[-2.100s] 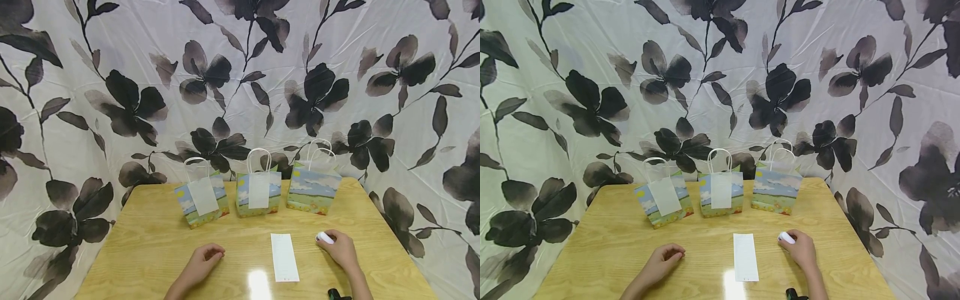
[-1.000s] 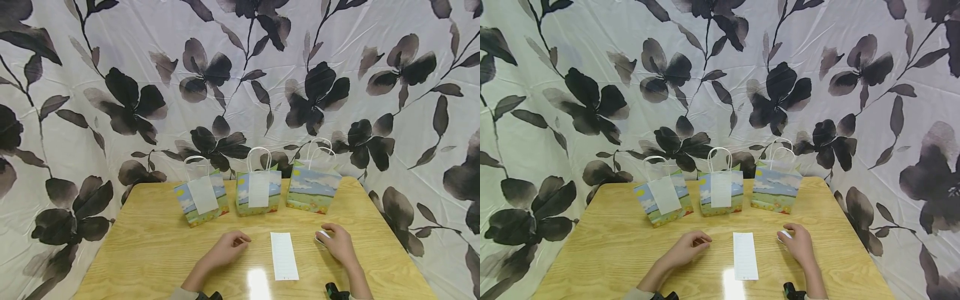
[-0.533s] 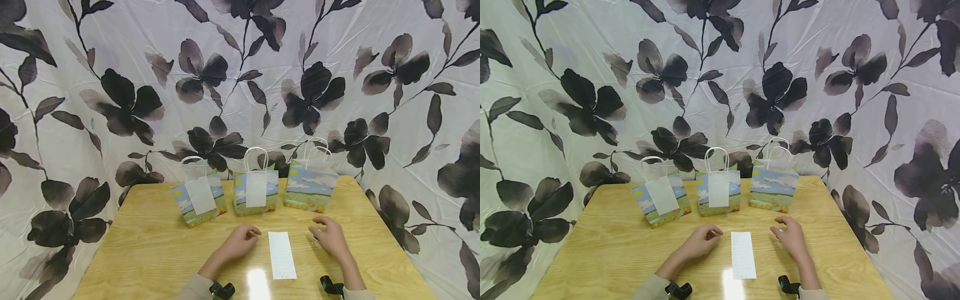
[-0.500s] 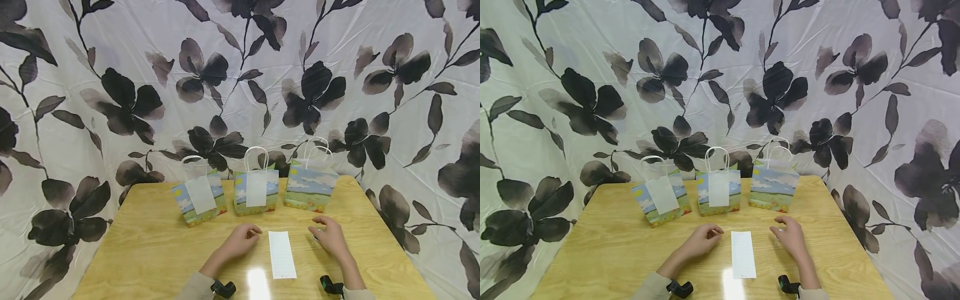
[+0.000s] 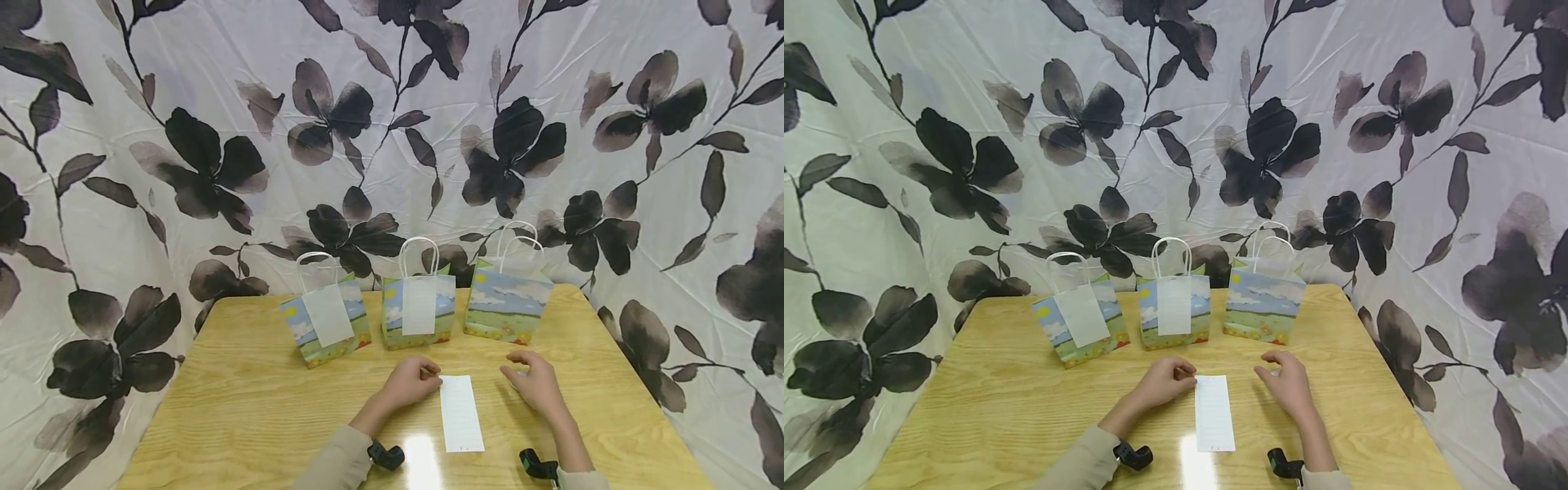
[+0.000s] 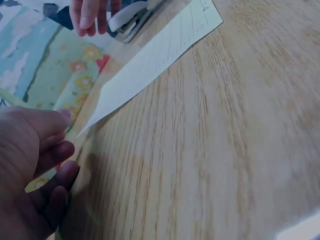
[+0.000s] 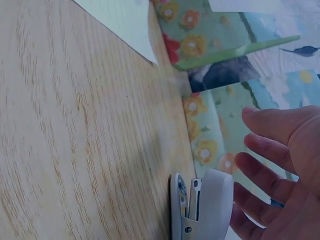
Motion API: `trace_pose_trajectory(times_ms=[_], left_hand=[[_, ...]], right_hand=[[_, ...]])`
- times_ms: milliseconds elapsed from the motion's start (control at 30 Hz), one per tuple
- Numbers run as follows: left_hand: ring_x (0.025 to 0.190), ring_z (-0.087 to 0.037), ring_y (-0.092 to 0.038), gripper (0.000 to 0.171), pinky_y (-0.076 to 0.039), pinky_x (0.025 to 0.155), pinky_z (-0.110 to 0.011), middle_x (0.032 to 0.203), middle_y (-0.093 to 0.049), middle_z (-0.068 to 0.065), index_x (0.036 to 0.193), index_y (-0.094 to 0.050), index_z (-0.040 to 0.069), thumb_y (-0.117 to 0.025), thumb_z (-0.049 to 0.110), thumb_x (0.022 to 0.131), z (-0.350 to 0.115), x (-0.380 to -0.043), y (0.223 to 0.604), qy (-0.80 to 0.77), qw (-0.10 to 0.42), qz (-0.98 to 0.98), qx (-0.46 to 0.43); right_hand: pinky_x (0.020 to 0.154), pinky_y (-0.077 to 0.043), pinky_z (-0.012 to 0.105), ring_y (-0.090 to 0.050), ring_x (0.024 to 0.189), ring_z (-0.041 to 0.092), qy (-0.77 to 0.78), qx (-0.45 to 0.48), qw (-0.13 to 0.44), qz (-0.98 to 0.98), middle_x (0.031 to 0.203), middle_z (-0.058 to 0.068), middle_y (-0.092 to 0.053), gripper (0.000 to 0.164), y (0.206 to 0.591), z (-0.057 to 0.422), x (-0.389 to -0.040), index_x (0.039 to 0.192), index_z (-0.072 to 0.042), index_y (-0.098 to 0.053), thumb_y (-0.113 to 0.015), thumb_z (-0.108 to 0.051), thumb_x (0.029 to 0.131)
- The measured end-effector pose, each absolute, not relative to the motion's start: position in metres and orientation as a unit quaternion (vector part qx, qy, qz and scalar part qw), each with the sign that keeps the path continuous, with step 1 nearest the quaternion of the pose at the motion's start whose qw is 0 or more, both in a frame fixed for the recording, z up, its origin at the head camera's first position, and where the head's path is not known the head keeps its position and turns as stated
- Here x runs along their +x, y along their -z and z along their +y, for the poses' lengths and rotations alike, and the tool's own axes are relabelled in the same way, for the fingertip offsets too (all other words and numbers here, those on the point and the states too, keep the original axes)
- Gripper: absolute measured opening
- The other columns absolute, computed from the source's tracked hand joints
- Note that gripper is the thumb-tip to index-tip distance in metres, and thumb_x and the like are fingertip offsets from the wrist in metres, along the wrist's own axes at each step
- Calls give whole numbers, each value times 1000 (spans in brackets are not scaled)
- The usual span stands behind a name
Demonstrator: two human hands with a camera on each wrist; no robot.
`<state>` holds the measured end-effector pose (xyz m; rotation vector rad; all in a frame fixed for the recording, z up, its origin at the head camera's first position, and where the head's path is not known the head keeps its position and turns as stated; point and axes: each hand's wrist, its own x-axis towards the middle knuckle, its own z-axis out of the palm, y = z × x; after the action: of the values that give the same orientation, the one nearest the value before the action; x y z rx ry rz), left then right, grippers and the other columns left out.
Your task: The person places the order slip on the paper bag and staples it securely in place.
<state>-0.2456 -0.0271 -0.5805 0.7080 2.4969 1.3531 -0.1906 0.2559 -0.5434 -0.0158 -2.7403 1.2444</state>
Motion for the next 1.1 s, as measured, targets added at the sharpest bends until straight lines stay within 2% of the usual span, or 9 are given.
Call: trace_pose_trajectory(times_ms=[200, 367, 433, 533, 667, 800, 933, 1033, 1100], left_hand=[[84, -4, -60, 34, -50, 72, -27, 95, -68, 9, 106, -75, 12, -80, 36, 81, -20, -248, 585, -394, 85, 886, 231], [76, -2, -58, 28, -49, 66, -25, 84, -66, 11, 96, -77, 14, -84, 33, 76, -16, -248, 583, -359, 63, 902, 232], [72, -1, -57, 23, -48, 64, -23, 81, -65, 12, 91, -77, 15, -85, 30, 76, -14, -247, 582, -357, 59, 903, 231], [69, 0, -55, 18, -47, 62, -22, 77, -62, 14, 86, -76, 16, -85, 28, 76, -13, -248, 581, -358, 58, 904, 228], [65, -1, -53, 13, -46, 60, -23, 73, -59, 14, 81, -72, 17, -83, 23, 78, -12, -247, 581, -373, 61, 900, 218], [63, -4, -53, 9, -46, 60, -24, 71, -58, 11, 79, -70, 15, -79, 16, 82, -12, -246, 582, -406, 68, 888, 205], [65, -5, -54, 4, -47, 61, -25, 73, -60, 9, 85, -73, 10, -76, 12, 84, -13, -246, 577, -428, 82, 877, 201], [63, -6, -54, 4, -48, 58, -25, 72, -61, 9, 85, -75, 10, -75, 13, 86, -14, -246, 568, -427, 97, 875, 204], [60, -7, -55, 6, -48, 56, -25, 70, -62, 9, 83, -75, 11, -74, 15, 87, -16, -245, 559, -422, 101, 876, 209]], right_hand=[[89, -47, 52, -52, 115, 38, -417, -10, 62, -907, 119, 17, -61, 34, 547, 257, -189, 120, 1, -64, -69, -19, 92], [86, -49, 49, -56, 111, 36, -425, -11, 61, -903, 120, 18, -61, 35, 549, 258, -189, 121, 0, -64, -69, -20, 93], [80, -52, 46, -59, 105, 36, -430, -13, 62, -901, 121, 19, -60, 35, 548, 259, -190, 121, 0, -63, -68, -20, 93], [78, -52, 45, -60, 105, 36, -426, -11, 72, -902, 121, 19, -61, 35, 546, 260, -191, 121, 1, -64, -68, -20, 94], [87, -48, 51, -54, 114, 37, -407, -3, 85, -910, 119, 19, -62, 34, 541, 263, -192, 120, 1, -64, -67, -21, 94], [88, -47, 52, -55, 112, 39, -406, -3, 98, -908, 119, 20, -62, 32, 532, 266, -193, 119, 1, -65, -67, -19, 94], [81, -51, 47, -64, 97, 34, -395, 1, 157, -905, 104, 16, -69, 23, 521, 271, -197, 109, 1, -69, -70, -12, 91], [70, -54, 34, -67, 79, 25, -381, -2, 211, -900, 87, 9, -71, 16, 511, 277, -201, 99, -1, -72, -74, -11, 87], [65, -52, 24, -66, 72, 20, -378, -2, 240, -894, 79, 5, -70, 15, 503, 282, -205, 96, -2, -73, -77, -12, 86]])
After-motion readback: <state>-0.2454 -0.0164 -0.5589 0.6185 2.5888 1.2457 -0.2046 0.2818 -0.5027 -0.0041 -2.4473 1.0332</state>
